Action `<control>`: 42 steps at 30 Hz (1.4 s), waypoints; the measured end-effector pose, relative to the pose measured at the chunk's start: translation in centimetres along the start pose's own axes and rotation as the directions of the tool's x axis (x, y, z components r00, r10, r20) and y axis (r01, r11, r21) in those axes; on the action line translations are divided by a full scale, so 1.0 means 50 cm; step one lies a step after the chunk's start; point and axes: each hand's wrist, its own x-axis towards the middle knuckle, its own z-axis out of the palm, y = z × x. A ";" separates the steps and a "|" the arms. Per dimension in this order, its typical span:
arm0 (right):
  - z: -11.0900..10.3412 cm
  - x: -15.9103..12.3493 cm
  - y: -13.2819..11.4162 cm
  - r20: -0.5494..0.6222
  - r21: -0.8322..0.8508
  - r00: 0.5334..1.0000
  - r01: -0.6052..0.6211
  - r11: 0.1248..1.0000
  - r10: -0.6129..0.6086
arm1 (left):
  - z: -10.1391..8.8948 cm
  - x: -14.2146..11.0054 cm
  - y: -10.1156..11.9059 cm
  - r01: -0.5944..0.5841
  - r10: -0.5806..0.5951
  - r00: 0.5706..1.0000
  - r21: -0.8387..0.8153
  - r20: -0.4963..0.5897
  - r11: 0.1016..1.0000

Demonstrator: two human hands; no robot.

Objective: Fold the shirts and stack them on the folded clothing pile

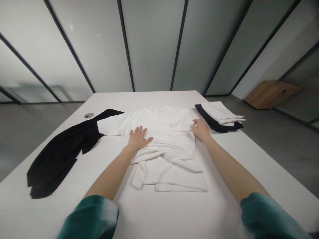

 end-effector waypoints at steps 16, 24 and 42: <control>-0.038 0.002 -0.032 0.117 -0.297 0.990 0.115 0.948 -0.083 | -0.004 -0.001 0.003 0.007 -0.007 1.000 -0.004 0.009 1.000; 0.056 0.056 -0.099 0.244 -0.210 0.966 0.141 0.968 -0.087 | 0.000 0.000 0.001 0.010 -0.010 1.000 -0.007 0.014 1.000; 0.068 -0.029 -0.126 0.305 -0.195 0.925 0.293 0.936 -0.226 | -0.001 -0.002 -0.002 0.000 0.000 1.000 -0.031 0.005 1.000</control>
